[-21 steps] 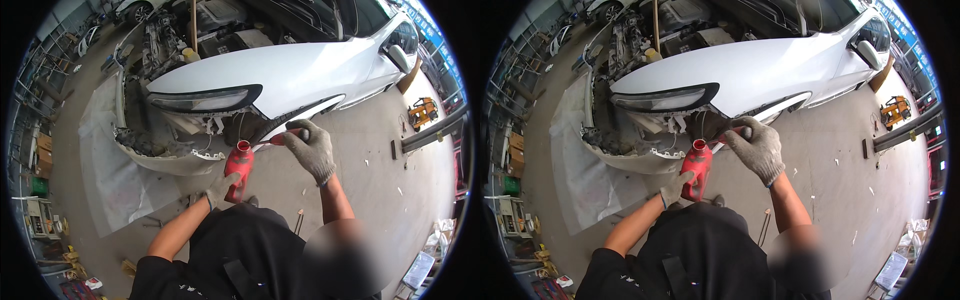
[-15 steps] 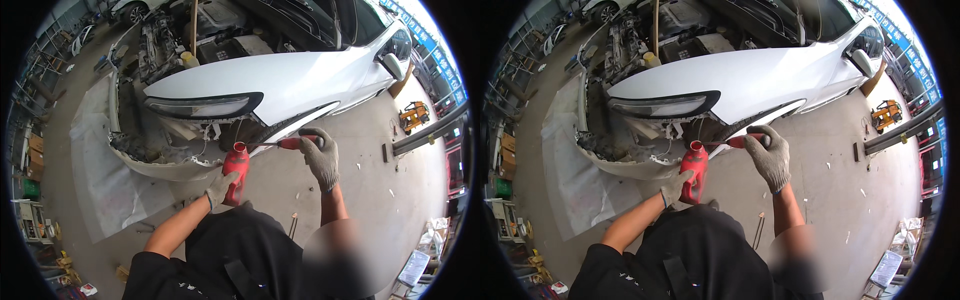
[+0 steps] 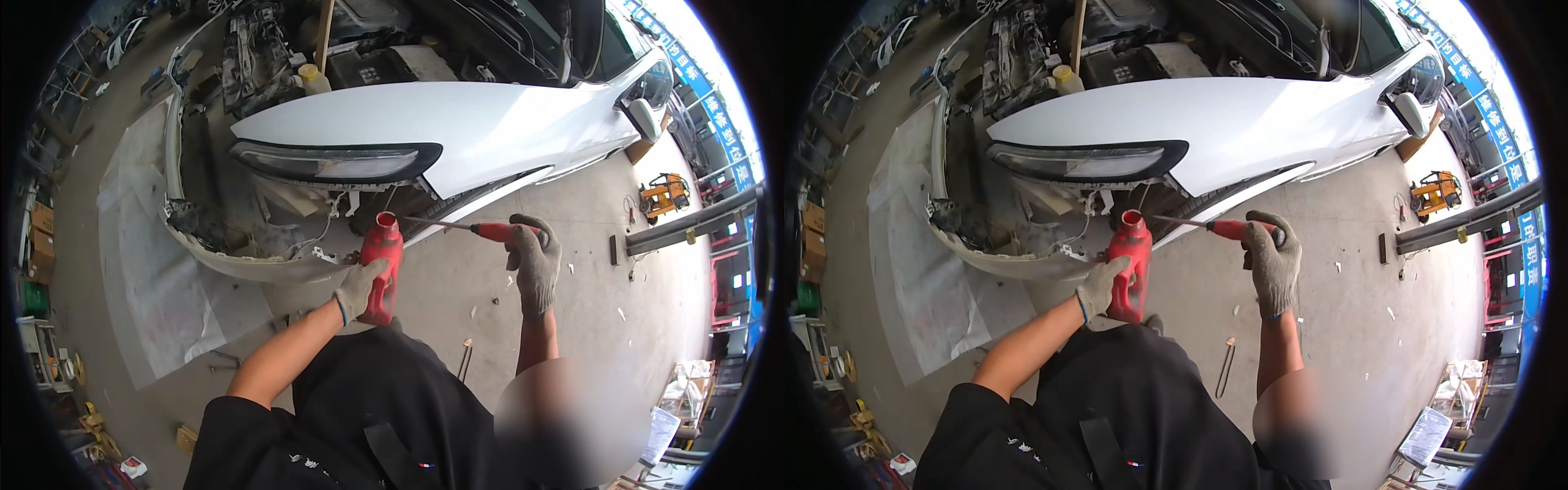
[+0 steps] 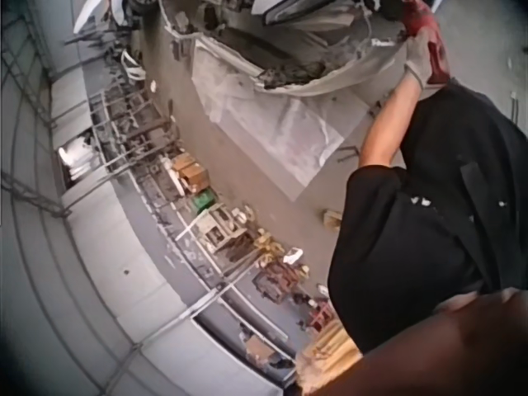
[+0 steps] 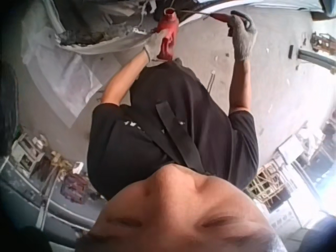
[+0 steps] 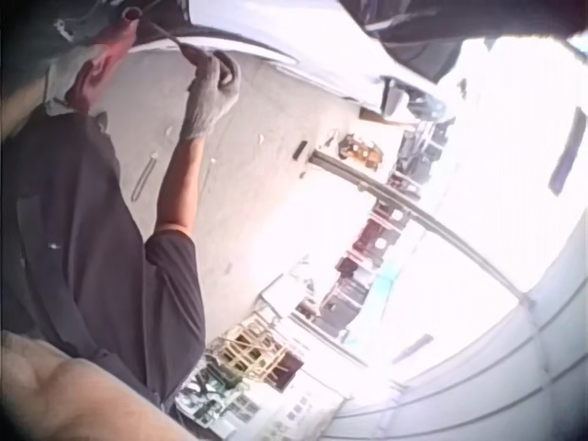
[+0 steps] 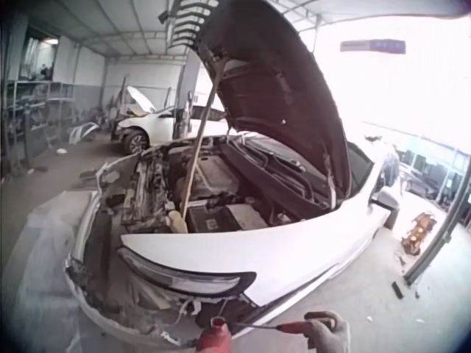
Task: The person uses a screwdriver to loosen fasteners on the front bumper of a white car, then removes the bumper with assistance from another person. The removed bumper is placed on the floor.
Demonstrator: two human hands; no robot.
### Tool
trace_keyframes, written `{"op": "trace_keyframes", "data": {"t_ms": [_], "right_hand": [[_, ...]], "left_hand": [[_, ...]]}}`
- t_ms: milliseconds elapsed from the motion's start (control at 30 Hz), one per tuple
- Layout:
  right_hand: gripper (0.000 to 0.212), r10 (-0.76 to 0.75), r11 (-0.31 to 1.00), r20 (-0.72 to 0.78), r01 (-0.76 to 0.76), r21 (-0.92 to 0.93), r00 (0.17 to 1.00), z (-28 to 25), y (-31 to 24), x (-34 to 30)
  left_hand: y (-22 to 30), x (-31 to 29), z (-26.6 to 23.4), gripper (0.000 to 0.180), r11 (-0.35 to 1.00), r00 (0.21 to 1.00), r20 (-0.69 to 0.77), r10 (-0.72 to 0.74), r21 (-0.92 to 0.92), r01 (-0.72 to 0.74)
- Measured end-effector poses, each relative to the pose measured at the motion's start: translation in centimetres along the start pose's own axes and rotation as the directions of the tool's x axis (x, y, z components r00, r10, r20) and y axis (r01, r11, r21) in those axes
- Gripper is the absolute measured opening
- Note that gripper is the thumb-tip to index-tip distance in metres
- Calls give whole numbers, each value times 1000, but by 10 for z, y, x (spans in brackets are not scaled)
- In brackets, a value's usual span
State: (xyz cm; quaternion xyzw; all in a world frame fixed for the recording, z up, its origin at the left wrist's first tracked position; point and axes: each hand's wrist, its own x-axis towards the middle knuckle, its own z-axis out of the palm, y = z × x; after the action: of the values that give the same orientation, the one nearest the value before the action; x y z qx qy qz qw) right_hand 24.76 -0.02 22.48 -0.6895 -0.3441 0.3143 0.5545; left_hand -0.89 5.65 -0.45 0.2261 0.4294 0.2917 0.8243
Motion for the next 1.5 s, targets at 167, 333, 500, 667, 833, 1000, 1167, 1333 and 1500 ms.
{"op": "trace_keyframes", "data": {"t_ms": [167,333,500,667,833,1000,1167,1333,1500], "right_hand": [[36,-42,990,-60,50,135,997,0,36,6],[35,6,964,-94,19,267,996,-2,88,14],[36,96,914,-81,-56,402,992,9,132,30],[37,133,879,-84,-78,470,987,22,151,34],[36,191,842,-50,-138,522,980,21,160,34],[37,226,801,-27,-170,574,974,15,169,33],[32,293,733,12,-233,640,956,17,182,34],[27,352,698,7,-267,665,936,14,179,29],[28,357,677,34,-283,679,934,13,184,29]], "left_hand": [[-3,1,-1,34,994,999,-14,-46,-103,44],[-12,-7,0,39,998,1000,-2,5,-59,-5],[-19,-10,-11,42,997,998,53,29,65,-32],[-21,-30,-10,44,991,996,68,55,116,-63],[-32,-42,-18,54,990,997,62,44,130,-52],[-43,-51,-20,56,981,999,31,45,185,-50],[-36,-66,-16,54,968,1000,17,-17,252,13],[-27,-80,-13,49,945,1000,-5,-24,327,24],[-29,-99,-16,47,947,999,-36,-2,321,14]]}}
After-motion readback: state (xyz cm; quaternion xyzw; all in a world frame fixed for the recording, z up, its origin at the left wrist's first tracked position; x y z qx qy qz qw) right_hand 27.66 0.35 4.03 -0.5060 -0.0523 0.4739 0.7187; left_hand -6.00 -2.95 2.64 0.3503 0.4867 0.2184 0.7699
